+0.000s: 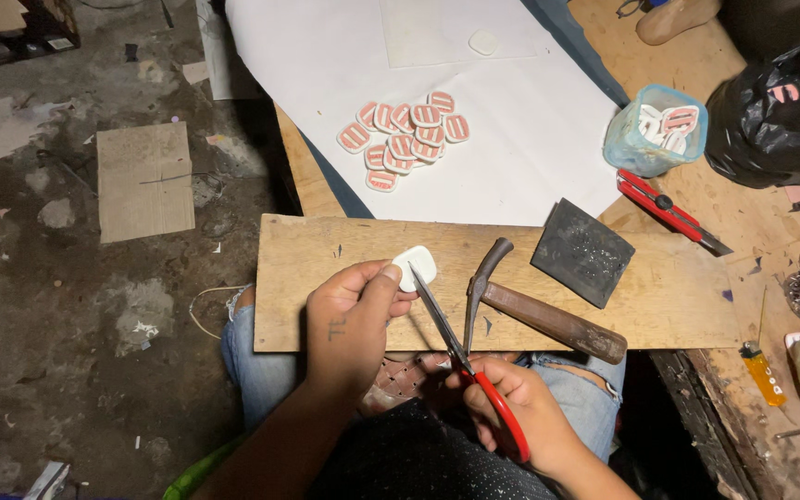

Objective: The person repeatedly cuts small white circular pieces with scissors and then uses a hammer to press and shape them into rectangular forms with internal slots. The finished pieces are placed on a white sheet on the table.

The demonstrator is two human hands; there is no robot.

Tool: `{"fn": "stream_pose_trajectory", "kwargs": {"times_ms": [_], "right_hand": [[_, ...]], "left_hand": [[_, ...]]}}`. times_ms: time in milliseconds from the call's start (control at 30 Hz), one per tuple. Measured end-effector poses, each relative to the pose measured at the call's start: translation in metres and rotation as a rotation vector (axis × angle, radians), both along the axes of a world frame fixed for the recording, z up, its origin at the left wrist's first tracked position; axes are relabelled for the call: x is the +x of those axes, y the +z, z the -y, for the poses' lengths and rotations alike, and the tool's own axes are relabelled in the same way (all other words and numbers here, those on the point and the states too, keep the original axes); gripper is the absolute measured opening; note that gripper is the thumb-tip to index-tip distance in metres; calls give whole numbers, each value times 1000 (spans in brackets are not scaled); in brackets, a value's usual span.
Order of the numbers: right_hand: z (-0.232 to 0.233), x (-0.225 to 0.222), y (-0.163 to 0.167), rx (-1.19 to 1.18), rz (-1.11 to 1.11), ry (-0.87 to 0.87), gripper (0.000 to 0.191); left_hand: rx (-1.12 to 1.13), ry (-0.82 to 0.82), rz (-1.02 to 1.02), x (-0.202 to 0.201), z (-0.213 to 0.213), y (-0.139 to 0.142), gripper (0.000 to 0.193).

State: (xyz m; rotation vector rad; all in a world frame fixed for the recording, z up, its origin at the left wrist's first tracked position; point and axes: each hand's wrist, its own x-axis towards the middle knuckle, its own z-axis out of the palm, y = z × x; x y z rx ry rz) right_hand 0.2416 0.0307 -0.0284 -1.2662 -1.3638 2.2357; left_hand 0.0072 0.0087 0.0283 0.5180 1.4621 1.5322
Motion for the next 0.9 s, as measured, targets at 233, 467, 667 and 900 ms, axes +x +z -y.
{"fn": "stream_pose_trajectory", "kwargs": {"times_ms": [233,467,667,900], "right_hand": [[1,1,-1,44,10,24,19],[-1,6,0,4,74,55,23],[-6,12,-1,36,-126,138,32],[-13,17,0,58,-66,209,37]], "left_hand": [[-2,-18,-61,-1,3,3,28],[7,-21,-58,-3,1,-6,27],[63,-50,-70,-10,-2,-11,27],[53,-118,-40,-14,0,-11,28]]}}
